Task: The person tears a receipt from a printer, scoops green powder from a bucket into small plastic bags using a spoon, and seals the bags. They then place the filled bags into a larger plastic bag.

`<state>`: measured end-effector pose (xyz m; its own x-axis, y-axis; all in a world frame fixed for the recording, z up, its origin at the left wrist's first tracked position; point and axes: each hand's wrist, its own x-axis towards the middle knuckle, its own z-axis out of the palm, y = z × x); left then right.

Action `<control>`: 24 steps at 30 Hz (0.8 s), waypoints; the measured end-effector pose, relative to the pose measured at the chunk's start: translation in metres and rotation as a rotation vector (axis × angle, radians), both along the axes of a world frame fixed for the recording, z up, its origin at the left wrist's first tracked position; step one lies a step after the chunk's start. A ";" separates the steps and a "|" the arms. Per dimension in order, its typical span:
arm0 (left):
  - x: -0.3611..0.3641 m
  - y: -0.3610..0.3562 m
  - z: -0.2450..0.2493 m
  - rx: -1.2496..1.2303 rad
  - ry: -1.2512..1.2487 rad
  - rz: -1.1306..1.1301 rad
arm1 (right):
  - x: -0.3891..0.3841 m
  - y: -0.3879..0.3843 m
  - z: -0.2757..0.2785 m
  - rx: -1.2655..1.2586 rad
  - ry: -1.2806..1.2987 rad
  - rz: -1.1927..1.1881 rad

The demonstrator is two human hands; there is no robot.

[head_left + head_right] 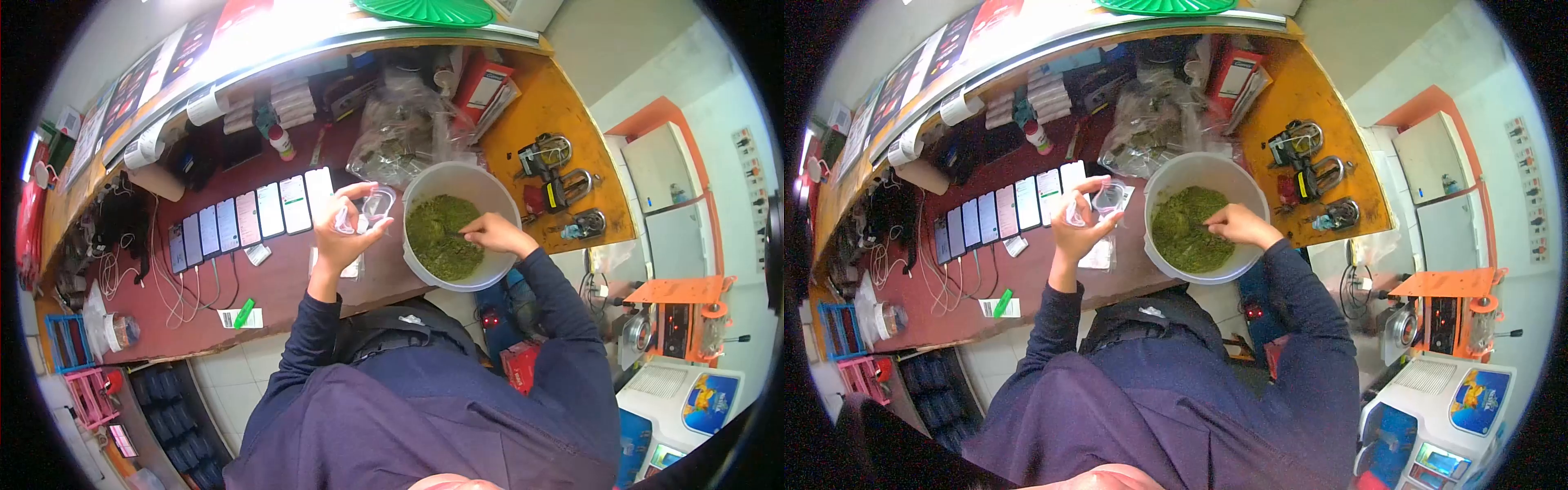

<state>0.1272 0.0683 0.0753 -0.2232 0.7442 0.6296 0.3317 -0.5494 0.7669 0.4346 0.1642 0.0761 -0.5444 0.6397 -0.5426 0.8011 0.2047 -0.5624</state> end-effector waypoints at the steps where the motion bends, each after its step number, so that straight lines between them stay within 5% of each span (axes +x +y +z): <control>1: 0.006 0.003 0.001 0.001 -0.016 -0.051 | 0.009 -0.002 -0.005 0.166 0.144 -0.002; 14: 0.081 0.034 0.006 -0.226 0.109 -0.306 | 0.050 -0.016 0.094 0.160 0.261 -0.160; 17: 0.098 0.043 -0.001 -0.159 0.127 -0.333 | 0.044 -0.024 0.101 0.367 0.312 -0.044; 19: 0.113 0.047 0.002 -0.173 0.106 -0.350 | 0.036 -0.034 0.101 0.702 0.067 0.051; 24: 0.119 0.053 0.003 -0.142 0.090 -0.243 | 0.041 -0.040 0.099 0.776 0.087 -0.131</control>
<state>0.2458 0.1208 0.0787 0.0241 0.8512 0.5242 0.2737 -0.5100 0.8155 0.4761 0.1244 0.1750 -0.4588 0.8796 0.1255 0.8054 0.4714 -0.3594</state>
